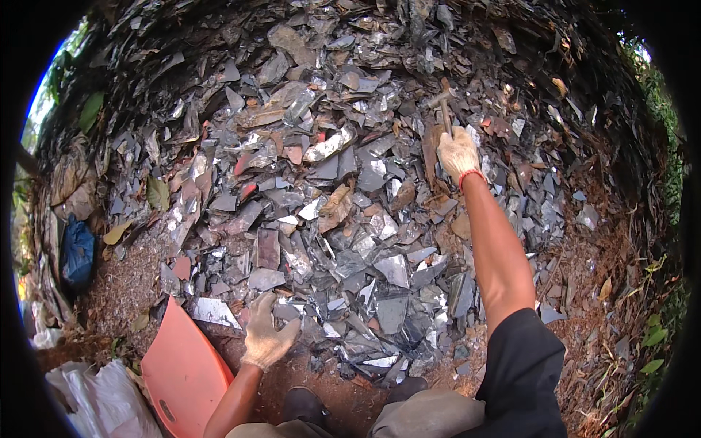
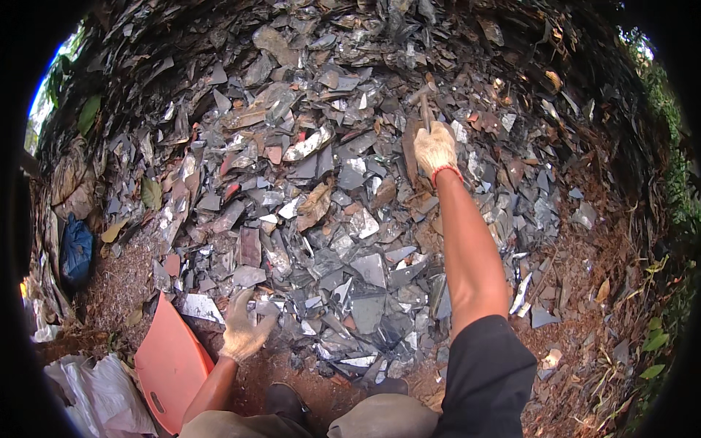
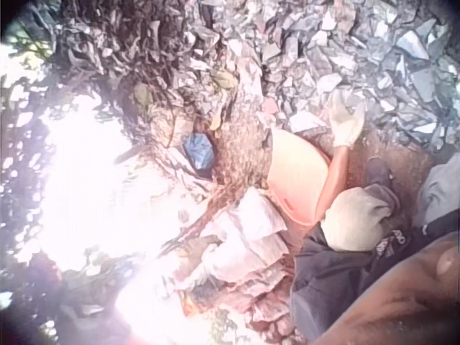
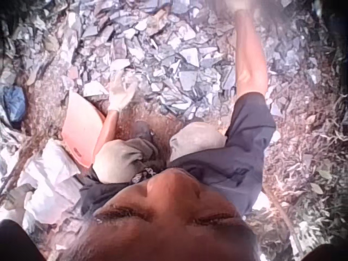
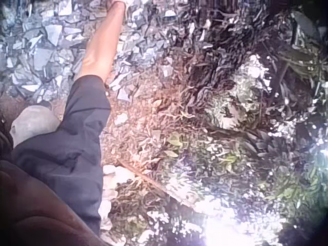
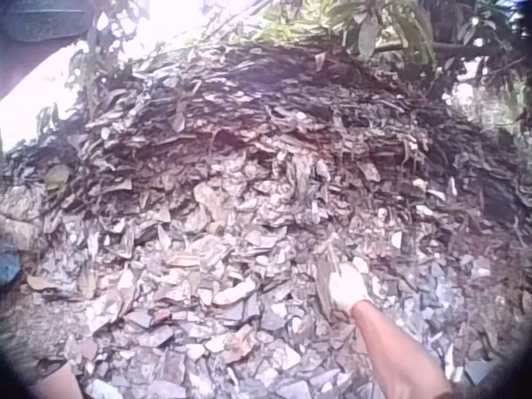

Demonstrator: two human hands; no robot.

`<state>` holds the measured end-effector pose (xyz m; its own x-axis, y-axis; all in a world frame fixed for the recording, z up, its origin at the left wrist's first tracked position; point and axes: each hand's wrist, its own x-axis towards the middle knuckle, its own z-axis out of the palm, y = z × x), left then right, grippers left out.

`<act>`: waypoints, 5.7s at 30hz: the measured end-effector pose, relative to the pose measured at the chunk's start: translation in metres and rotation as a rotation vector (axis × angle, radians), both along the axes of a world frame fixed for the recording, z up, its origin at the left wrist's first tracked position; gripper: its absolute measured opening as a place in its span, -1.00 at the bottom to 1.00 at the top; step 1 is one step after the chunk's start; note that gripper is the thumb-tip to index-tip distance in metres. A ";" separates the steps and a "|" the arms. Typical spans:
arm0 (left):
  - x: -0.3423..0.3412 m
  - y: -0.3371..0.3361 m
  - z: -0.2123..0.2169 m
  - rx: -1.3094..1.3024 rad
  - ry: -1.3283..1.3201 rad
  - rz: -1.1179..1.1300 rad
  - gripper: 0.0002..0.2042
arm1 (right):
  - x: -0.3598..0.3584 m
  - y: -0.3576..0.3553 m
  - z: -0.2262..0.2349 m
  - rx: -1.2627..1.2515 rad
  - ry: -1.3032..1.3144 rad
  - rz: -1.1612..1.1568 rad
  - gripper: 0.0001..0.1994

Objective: The person gathers broken glass shards from the ground using gloved hands and a red plastic basin. They repeatedly scoop shards into the basin and transfer them into a large white sack, then return to collect more shards from the surrounding area.

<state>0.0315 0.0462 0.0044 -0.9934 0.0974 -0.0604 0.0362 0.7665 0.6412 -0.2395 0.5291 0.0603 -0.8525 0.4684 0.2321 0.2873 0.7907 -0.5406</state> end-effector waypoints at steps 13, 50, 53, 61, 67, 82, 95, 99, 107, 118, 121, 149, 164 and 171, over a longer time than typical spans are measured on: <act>-0.054 -0.082 -0.033 -0.209 0.003 0.313 -0.22 | 0.137 0.004 0.055 0.282 -0.267 0.053 -0.73; 0.137 -0.203 0.078 -0.967 0.050 0.875 -0.11 | 0.161 0.041 -0.008 0.076 -0.056 -0.083 -0.66; 0.247 -0.315 0.033 -0.819 -0.437 1.215 -0.15 | 0.171 0.065 -0.029 0.126 0.134 -0.155 -0.63; 0.407 -0.390 -0.085 0.920 -0.327 1.372 -0.25 | 0.209 0.125 -0.065 -0.125 -0.202 -0.175 -0.59; 0.361 -0.348 -0.020 1.129 -0.311 1.058 -0.36 | 0.354 0.059 -0.051 -0.731 0.039 -0.540 -0.74; 0.046 -0.074 0.124 0.979 -0.598 0.046 -0.12 | 0.505 -0.108 0.075 -0.941 -0.014 -0.261 -0.21; 0.125 -0.052 -0.063 -0.106 -0.022 -2.232 -0.19 | 0.698 -0.154 0.324 -0.306 0.066 -0.578 -0.23; 0.050 -0.012 -0.035 -0.728 0.293 -1.488 -0.11 | 0.758 -0.159 0.371 -0.273 -0.249 -0.699 -0.25; 0.187 -0.005 -0.113 0.680 -0.473 -1.825 -0.28 | 0.800 -0.159 0.301 -0.486 -0.408 -0.735 -0.27; 0.128 0.053 -0.066 -0.507 0.115 -2.040 -0.31 | 0.921 -0.128 0.314 -0.427 -0.409 -0.816 -0.15; 0.168 0.054 -0.084 0.393 -0.651 -1.958 -0.30 | 0.931 -0.142 0.295 -0.544 -0.314 -0.852 -0.16; 0.192 -0.072 -0.037 0.659 0.265 -1.112 -0.60 | 0.629 -0.161 0.159 -0.769 -0.615 -0.384 -0.62; 0.106 -0.038 -0.056 0.411 0.443 -1.488 -0.72 | 0.658 -0.146 0.039 -0.660 -0.311 -0.491 -0.55; 0.028 -0.020 -0.061 0.336 0.453 -1.720 -0.65 | 0.658 -0.174 -0.002 -0.354 -0.205 -0.442 -0.81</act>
<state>0.0593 0.0264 -0.0567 0.2871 0.8730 0.3942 0.7605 -0.4580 0.4604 0.4185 0.3551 0.0582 -0.5700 0.8076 -0.1515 0.6744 0.3545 -0.6477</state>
